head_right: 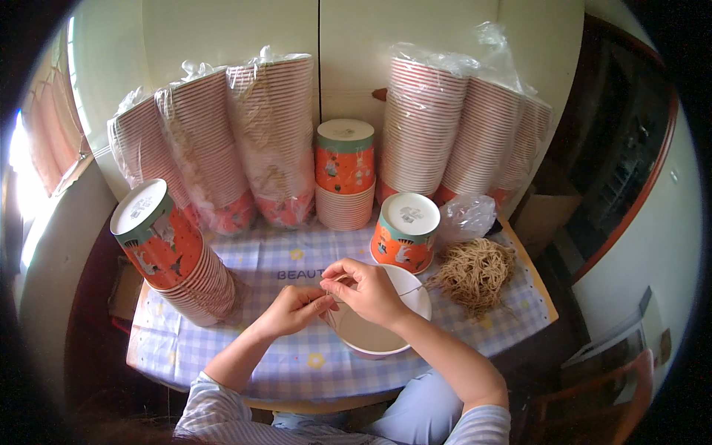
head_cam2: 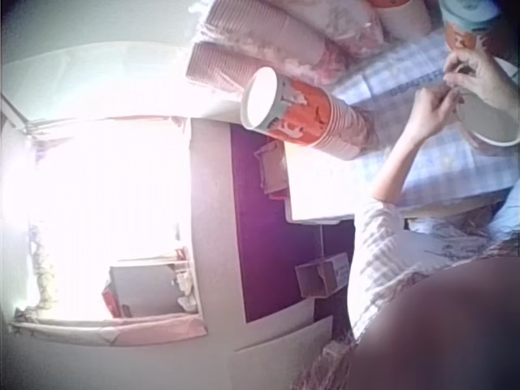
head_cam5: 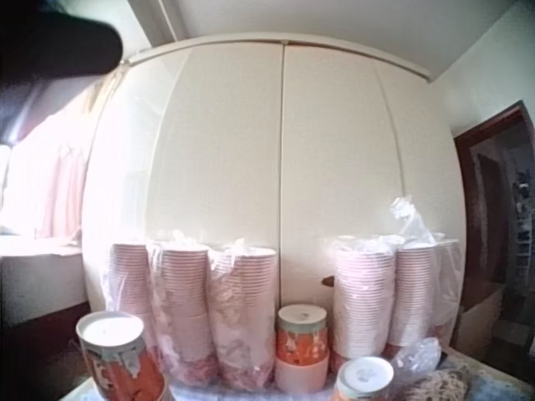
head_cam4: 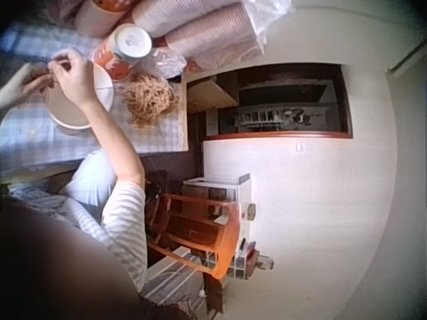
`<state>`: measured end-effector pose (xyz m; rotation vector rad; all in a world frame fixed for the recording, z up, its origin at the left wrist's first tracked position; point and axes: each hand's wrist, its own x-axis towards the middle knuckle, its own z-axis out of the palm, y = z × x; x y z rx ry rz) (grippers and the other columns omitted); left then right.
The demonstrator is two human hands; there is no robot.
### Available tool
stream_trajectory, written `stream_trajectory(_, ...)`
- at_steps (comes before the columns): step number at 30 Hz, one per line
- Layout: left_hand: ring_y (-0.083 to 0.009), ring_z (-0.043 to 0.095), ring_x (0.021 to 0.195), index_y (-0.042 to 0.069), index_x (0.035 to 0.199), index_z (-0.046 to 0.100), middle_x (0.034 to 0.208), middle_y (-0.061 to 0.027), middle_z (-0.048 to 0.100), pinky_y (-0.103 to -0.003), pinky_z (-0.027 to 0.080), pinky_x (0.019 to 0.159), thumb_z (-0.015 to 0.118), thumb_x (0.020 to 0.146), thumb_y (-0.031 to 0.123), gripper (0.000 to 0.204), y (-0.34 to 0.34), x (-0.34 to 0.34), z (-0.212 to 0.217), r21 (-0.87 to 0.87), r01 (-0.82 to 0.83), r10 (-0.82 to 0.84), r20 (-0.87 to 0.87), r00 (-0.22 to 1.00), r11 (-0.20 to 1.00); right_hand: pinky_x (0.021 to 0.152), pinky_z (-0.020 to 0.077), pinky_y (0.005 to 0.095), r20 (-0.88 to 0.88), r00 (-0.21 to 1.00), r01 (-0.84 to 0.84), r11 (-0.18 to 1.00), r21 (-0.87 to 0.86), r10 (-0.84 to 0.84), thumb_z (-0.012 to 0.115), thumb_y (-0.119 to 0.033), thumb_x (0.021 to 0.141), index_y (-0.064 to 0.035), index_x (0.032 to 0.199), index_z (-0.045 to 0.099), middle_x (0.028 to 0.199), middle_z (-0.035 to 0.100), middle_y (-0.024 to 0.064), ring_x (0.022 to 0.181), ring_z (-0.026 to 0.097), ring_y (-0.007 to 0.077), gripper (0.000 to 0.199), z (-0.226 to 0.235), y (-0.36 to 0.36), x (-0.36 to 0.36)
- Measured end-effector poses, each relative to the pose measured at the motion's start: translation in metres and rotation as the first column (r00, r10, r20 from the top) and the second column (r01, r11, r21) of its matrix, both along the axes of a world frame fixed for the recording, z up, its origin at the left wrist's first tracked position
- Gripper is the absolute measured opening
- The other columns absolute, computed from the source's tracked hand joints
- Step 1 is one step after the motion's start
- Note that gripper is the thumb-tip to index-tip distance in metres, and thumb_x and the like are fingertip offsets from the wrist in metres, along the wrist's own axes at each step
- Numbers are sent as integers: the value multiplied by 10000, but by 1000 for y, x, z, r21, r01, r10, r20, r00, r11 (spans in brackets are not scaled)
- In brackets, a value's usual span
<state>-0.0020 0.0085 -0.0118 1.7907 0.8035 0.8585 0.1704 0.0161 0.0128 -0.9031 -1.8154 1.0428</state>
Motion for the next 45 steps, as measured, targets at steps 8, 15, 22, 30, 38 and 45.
stream_trajectory(8,-78,558,709,-37,846,585,733,-39,610,-225,454,645,503,869,149,205,11,-8,-7,-175,62,-39,131,991,983,613,435,200,83,997,10,993,-118,0,593,-110,811,-13,1098,407,780,548,29,680,525,58,355,-21,-16,9)
stream_trajectory(15,-82,555,726,-14,887,543,756,-41,601,-219,436,664,488,876,123,148,11,-8,-6,-313,132,-74,190,979,941,496,375,194,360,929,93,995,-19,-80,640,-119,751,-20,861,589,541,471,-41,511,416,19,156,-2,-23,14)
stream_trajectory(22,-94,560,766,-20,892,535,829,-57,597,-224,436,674,490,874,99,128,12,-9,-8,-296,205,-131,251,959,933,491,434,281,337,938,49,994,101,-81,646,-231,732,-102,794,660,588,594,74,515,567,153,144,-23,-20,17)
stream_trajectory(30,-77,538,753,-22,896,546,818,-33,586,-215,436,669,523,857,96,126,13,-9,-12,-232,193,-139,229,963,954,530,449,218,432,900,-5,988,157,-64,659,-109,728,-23,810,642,654,630,35,576,577,71,121,-15,-21,14)
stream_trajectory(38,-62,464,612,16,968,545,749,-16,569,-211,405,553,622,755,106,244,12,-14,3,88,-187,192,-46,980,978,456,383,251,267,963,26,999,37,-35,633,-145,731,-38,753,600,520,507,23,465,464,81,114,-20,-20,15)
stream_trajectory(45,-157,494,591,39,1016,522,715,-44,526,-268,430,544,656,676,72,367,2,-13,13,385,-259,327,-122,937,886,482,406,245,257,966,14,1000,10,-16,619,-127,735,-28,763,600,558,540,20,497,487,73,104,-18,-19,15)
